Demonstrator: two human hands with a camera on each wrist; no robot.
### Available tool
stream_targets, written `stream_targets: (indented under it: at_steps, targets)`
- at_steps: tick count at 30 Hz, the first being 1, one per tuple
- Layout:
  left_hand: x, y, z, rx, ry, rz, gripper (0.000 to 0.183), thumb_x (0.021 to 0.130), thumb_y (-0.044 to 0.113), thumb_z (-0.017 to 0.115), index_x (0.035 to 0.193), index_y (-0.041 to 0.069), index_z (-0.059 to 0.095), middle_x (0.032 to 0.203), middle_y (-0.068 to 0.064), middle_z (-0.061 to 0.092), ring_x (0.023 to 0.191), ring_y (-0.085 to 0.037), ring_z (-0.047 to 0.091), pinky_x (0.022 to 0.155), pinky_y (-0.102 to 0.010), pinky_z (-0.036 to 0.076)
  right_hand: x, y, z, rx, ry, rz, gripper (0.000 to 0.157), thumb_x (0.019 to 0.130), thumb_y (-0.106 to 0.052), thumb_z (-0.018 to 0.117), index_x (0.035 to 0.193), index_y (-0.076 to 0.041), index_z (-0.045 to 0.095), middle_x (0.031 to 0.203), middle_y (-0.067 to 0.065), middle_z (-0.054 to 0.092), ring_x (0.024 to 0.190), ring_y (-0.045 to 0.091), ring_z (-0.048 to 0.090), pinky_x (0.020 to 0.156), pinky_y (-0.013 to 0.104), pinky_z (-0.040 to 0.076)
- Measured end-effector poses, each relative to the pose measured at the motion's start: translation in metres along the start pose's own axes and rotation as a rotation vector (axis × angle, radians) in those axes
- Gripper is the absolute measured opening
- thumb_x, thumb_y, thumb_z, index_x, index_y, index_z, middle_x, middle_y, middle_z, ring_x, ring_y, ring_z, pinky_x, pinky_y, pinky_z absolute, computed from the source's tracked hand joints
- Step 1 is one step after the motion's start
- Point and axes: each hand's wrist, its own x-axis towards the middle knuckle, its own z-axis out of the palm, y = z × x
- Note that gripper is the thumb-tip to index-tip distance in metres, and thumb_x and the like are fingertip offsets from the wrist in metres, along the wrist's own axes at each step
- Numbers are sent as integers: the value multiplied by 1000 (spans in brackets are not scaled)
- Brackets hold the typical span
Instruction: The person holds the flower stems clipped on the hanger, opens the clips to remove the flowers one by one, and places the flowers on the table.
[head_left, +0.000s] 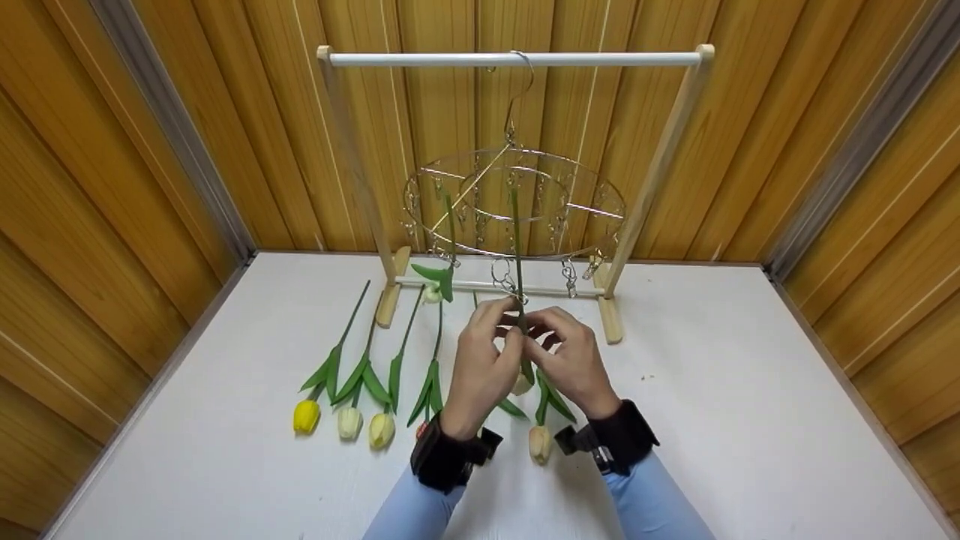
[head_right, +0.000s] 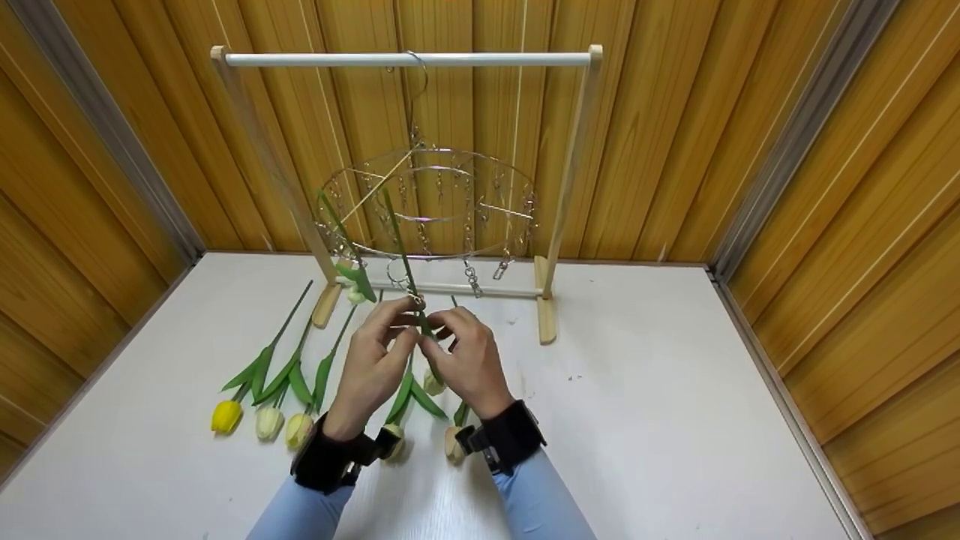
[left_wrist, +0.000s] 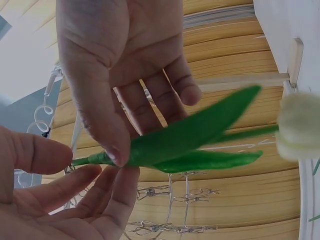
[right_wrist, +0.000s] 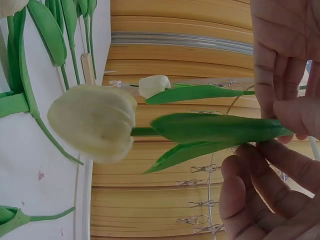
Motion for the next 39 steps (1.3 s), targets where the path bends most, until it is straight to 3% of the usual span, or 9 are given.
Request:
stream_targets:
  at_steps: [8,14,20,28,39]
  targets:
    - [0,-1,-2,-63,-16,-53,38,98,1,55,135,-2,60,124,-18,67,104,-27,69,88,-36,57,-6,6,0,50,55,-2,12,94,-5,74,106,-7,77,97,3,73,85,16,68,71,25,55]
    - [2,-2,-4,-113,-3,-113,40,101,9,58,140,1,56,126,-14,68,103,-24,68,86,-37,56,-8,5,-4,66,75,10,12,96,-4,71,107,-1,76,98,5,73,87,15,68,73,26,55]
    - [7,-4,-8,-149,15,-80,41,105,14,58,143,-1,54,128,-17,67,107,-27,67,93,-44,54,-9,5,-9,66,98,5,12,96,-2,71,106,-3,77,97,4,74,87,12,68,73,25,55]
    - [14,-6,-12,-162,16,-36,38,107,14,55,142,-2,56,127,-18,67,106,-29,67,91,-46,54,-9,4,-12,63,99,-1,14,96,-1,69,108,-2,76,98,6,74,84,10,66,73,24,54]
    - [21,-9,-12,-138,19,-34,33,108,15,54,135,-3,61,125,-18,68,102,-27,69,88,-42,56,-10,2,-18,85,49,-7,17,98,-1,67,112,-2,76,97,5,74,84,15,68,75,25,54]
